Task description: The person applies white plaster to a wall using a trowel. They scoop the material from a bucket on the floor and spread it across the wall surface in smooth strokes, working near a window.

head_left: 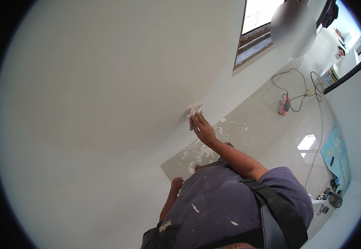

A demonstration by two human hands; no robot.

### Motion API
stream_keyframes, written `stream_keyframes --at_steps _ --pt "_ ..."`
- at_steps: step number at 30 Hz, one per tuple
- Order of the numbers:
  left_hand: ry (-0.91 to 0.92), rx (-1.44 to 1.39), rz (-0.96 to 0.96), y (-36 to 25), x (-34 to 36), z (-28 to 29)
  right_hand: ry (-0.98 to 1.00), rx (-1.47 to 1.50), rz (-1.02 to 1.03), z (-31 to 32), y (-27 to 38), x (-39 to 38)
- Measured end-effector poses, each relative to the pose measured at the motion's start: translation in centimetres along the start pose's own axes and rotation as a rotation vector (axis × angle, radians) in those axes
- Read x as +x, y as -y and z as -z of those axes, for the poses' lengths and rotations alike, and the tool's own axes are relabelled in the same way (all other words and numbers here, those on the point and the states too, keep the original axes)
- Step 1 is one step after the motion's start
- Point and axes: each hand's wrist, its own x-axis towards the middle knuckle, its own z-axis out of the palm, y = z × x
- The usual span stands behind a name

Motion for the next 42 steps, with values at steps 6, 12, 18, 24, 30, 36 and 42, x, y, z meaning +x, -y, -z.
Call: stream_keyframes --at_steps 6,12,18,24,30,36,42 --pt "-0.001 -0.059 0.109 -4.4 -0.8 -0.3 0.033 0.178 -0.226 10.2 1.7 -0.2" --pt "-0.046 -0.232 0.235 -15.5 -7.7 0.4 -0.498 -0.042 -0.016 32.0 7.9 8.7" --pt "-0.022 -0.171 0.224 -21.6 -11.4 2.0 -0.624 -0.366 0.17 40.7 12.0 18.0" --pt "0.01 -0.118 0.214 -22.2 -13.7 4.6 -0.589 -0.273 0.099 40.5 13.3 21.1" --pt "0.03 0.088 0.003 -18.6 -16.0 7.3 -0.531 -0.199 0.058 39.7 14.3 21.0" --pt "0.044 0.083 -0.209 -18.1 -18.5 9.1 -0.462 -0.102 -0.044 39.9 15.9 20.7" --pt "0.01 -0.016 -0.034 -21.9 -20.0 11.1 -0.408 0.004 -0.103 38.0 16.9 20.5"
